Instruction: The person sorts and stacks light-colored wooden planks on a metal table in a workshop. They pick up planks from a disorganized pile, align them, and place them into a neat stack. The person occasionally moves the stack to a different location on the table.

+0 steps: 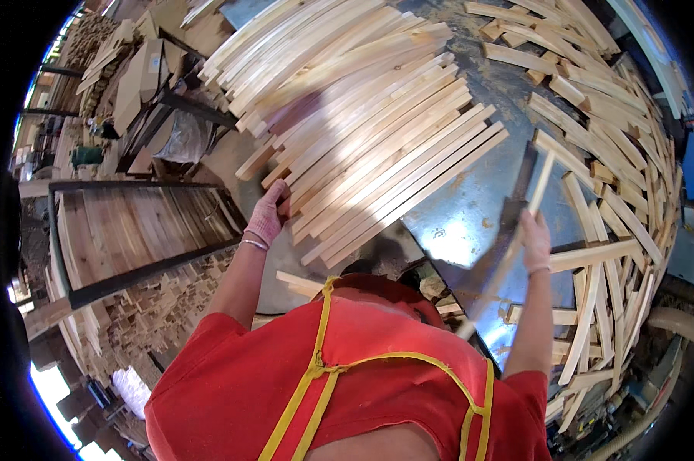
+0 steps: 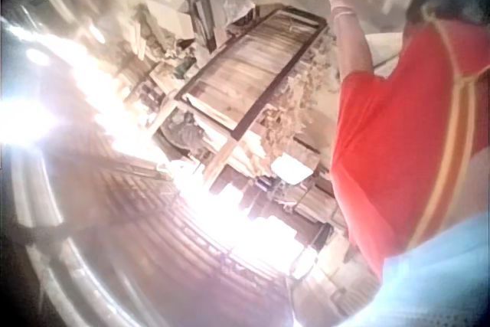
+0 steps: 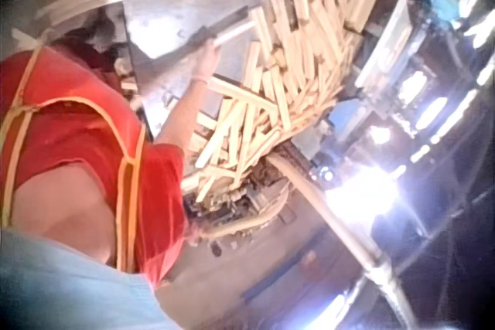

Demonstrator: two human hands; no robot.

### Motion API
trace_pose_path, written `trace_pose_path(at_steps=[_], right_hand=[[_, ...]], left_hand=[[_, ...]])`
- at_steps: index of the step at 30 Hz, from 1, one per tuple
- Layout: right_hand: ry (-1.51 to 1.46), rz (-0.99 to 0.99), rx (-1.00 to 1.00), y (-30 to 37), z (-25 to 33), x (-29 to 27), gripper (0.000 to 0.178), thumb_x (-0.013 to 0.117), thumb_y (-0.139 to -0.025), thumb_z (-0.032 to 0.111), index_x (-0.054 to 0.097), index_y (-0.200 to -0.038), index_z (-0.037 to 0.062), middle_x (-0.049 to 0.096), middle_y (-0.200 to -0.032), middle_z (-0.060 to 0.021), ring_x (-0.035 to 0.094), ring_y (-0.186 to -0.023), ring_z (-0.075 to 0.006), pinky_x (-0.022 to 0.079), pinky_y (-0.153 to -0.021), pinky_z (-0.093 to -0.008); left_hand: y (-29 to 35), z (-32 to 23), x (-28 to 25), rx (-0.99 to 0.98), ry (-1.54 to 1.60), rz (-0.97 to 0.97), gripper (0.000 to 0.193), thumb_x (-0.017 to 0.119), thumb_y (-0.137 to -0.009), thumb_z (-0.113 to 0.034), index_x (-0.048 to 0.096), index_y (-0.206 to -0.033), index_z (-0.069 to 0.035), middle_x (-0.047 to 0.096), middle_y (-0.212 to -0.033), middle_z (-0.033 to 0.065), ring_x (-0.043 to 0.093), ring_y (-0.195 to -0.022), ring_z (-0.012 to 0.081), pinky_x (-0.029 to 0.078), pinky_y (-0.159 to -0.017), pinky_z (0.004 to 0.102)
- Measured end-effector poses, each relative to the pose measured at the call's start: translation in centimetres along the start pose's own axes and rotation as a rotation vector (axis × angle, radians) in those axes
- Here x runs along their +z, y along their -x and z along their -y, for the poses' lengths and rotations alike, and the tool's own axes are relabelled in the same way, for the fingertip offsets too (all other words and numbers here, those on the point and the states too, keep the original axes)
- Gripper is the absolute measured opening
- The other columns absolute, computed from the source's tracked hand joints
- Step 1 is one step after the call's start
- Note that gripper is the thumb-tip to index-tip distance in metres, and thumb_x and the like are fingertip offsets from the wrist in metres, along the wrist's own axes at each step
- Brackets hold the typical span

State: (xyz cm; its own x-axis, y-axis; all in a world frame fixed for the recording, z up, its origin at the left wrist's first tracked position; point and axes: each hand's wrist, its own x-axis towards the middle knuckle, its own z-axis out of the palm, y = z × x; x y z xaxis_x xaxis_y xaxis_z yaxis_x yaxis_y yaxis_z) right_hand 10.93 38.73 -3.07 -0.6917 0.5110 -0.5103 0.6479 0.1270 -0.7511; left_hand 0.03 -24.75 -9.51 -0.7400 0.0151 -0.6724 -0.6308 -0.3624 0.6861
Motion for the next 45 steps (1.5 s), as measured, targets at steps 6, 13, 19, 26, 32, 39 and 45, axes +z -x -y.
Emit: trace_pose_path(at_steps=[6,13,19,26,32,39,45], right_hand=[[0.042,0.268,-0.018,0.1,4.3,15.8,0.057,0.067,-0.100,0.055,0.069,-0.119,0.0013,0.070,-0.094,-0.0093,0.063,-0.082,-0.0209,0.054,-0.075,-0.0387],[0.009,0.109,-0.197,3.6,4.7,19.2,0.076,0.070,-0.094,0.048,0.056,-0.150,-0.0011,0.068,-0.141,-0.0268,0.064,-0.133,-0.0399,0.047,-0.112,-0.0411],[0.069,0.117,-0.115,5.4,5.9,18.0,0.075,0.065,-0.095,0.050,0.056,-0.152,0.0013,0.065,-0.146,-0.0263,0.061,-0.137,-0.0393,0.045,-0.116,-0.0413],[-0.182,-0.043,-0.114,8.2,3.8,15.6,0.067,0.065,-0.096,0.041,0.059,-0.147,-0.0021,0.071,-0.134,-0.0258,0.067,-0.125,-0.0380,0.051,-0.107,-0.0406],[-0.644,-0.358,-0.273,15.7,3.5,7.1,0.087,0.072,-0.095,0.044,0.038,-0.162,0.0001,0.067,-0.137,-0.0236,0.067,-0.123,-0.0346,0.049,-0.110,-0.0398],[0.388,-0.704,0.393,27.8,-13.0,-7.6,0.032,0.062,-0.102,0.028,0.069,-0.132,0.0206,0.073,-0.124,-0.0167,0.057,-0.136,-0.0372,0.049,-0.116,-0.0455],[-0.609,-1.330,0.957,40.8,-33.6,-12.7,0.047,0.061,-0.104,0.018,0.052,-0.148,0.0043,0.075,-0.112,-0.0163,0.073,-0.096,-0.0248,0.048,-0.094,-0.0417]], left_hand=[[-2.8,-2.9,3.4,-0.162,-0.258,0.134,0.044,0.069,-0.104,-0.055,0.063,-0.096,-0.012,0.062,-0.082,-0.0003,0.066,-0.075,0.0164,0.057,-0.066,0.0355],[-4.5,-3.6,1.7,-0.303,-0.147,0.217,0.051,0.079,-0.099,-0.047,0.068,-0.134,-0.011,0.073,-0.127,0.0058,0.070,-0.119,0.0235,0.058,-0.105,0.0458],[1.7,-9.4,5.4,0.219,-0.466,0.266,0.056,0.059,-0.109,-0.054,0.069,-0.136,-0.006,0.073,-0.129,0.0071,0.068,-0.112,0.0196,0.049,-0.101,0.0365],[-2.2,-14.4,18.2,0.153,-0.598,0.655,0.054,0.066,-0.104,-0.026,0.054,-0.147,0.004,0.071,-0.097,0.0092,0.062,-0.072,0.0157,0.052,-0.062,0.0290],[10.3,1.4,35.2,0.392,-1.143,0.891,0.082,0.069,-0.093,-0.012,0.034,-0.167,-0.001,0.065,-0.110,0.0060,0.062,-0.081,0.0134,0.054,-0.067,0.0265],[11.3,18.6,44.2,0.554,-1.308,1.394,0.093,0.085,-0.088,-0.022,0.037,-0.164,0.000,0.049,-0.160,0.0220,0.052,-0.145,0.0332,0.044,-0.120,0.0448],[15.3,25.0,57.7,0.541,-1.369,1.104,0.099,0.086,-0.084,-0.021,0.034,-0.164,0.005,0.045,-0.163,0.0241,0.048,-0.149,0.0370,0.038,-0.125,0.0429]])
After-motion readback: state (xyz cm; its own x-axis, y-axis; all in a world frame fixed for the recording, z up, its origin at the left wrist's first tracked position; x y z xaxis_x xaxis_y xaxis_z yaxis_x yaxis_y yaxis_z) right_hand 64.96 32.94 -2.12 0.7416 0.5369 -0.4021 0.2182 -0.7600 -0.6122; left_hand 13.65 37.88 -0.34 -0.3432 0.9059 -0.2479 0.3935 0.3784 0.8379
